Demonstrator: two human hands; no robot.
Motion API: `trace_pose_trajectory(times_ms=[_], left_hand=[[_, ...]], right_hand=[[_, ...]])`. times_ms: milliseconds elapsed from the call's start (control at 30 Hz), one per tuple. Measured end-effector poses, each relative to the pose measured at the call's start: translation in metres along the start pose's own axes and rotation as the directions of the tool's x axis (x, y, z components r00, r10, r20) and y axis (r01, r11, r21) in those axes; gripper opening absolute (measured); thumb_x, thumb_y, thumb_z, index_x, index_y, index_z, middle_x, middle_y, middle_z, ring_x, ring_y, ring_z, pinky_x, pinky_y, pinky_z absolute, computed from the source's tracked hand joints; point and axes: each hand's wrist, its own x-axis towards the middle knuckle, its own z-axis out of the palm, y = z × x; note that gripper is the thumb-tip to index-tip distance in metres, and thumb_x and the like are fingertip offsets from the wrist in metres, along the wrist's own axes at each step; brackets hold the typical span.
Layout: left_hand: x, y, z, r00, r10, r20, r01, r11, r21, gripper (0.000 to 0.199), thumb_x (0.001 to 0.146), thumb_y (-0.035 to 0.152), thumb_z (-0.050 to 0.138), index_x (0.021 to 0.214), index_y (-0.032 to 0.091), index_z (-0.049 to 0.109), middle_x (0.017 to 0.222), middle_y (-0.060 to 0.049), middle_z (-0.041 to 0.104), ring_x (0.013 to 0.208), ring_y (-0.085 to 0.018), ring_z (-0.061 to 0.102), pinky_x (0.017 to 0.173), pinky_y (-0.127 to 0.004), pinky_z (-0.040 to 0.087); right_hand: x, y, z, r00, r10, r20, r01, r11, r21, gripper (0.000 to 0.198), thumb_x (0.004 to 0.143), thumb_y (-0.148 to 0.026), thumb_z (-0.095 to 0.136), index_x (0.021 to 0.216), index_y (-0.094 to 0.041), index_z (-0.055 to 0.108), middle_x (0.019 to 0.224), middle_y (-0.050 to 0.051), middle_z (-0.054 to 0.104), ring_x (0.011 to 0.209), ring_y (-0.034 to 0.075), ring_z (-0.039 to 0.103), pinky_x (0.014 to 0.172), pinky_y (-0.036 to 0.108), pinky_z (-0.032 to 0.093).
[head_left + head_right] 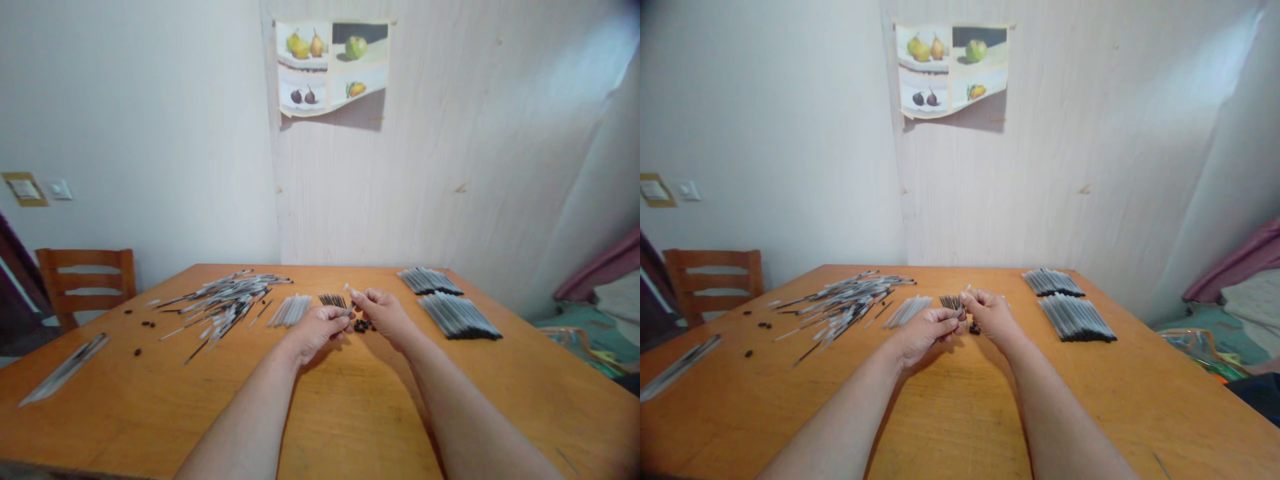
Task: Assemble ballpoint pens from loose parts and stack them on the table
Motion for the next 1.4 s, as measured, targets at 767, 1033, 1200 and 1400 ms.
trace_pose_trajectory(times_ms=[767,1033,1200,1400], left_hand=[[-0.004,0.000,-0.001,0.990,-0.102,0.097,0.121,0.967,-0.222,0.050,0.080,0.055,0.064,0.103,0.010,0.066,0.086,-0.012,0.068,0.062,-0.012,0.057,0.060,-0.025,0.039],[-0.007,0.006,0.002,0.998,-0.050,-0.023,0.049,0.998,-0.032,0.042,0.076,0.051,0.068,0.090,0.011,0.067,0.078,-0.008,0.068,0.062,-0.012,0.057,0.061,-0.024,0.038],[-0.006,0.009,0.009,0.988,0.049,-0.146,-0.033,0.994,0.109,0.033,0.073,0.046,0.071,0.078,0.013,0.065,0.072,-0.004,0.065,0.064,-0.012,0.055,0.063,-0.025,0.038],[-0.004,0.010,0.012,0.962,0.143,-0.231,-0.062,0.944,0.325,0.023,0.074,0.038,0.066,0.071,0.016,0.062,0.060,0.004,0.054,0.055,-0.009,0.042,0.056,-0.023,0.031]], right_hand=[[0.002,0.001,-0.006,0.998,0.058,0.039,-0.066,0.968,0.243,0.035,0.076,-0.051,0.066,0.078,-0.016,0.063,0.066,-0.002,0.056,0.056,0.009,0.043,0.052,0.023,0.029],[0.002,-0.001,-0.003,0.995,0.097,0.015,-0.097,0.944,0.315,0.038,0.074,-0.054,0.066,0.068,-0.017,0.057,0.053,-0.005,0.046,0.048,0.008,0.034,0.047,0.024,0.023],[0.003,-0.002,0.001,0.992,0.121,-0.030,-0.107,0.951,0.290,0.037,0.073,-0.052,0.066,0.065,-0.017,0.055,0.052,-0.005,0.046,0.049,0.009,0.035,0.048,0.025,0.024],[0.004,-0.001,0.005,0.988,0.133,-0.083,-0.106,0.956,0.274,0.036,0.072,-0.050,0.067,0.062,-0.018,0.054,0.052,-0.005,0.047,0.049,0.009,0.035,0.049,0.025,0.024]])
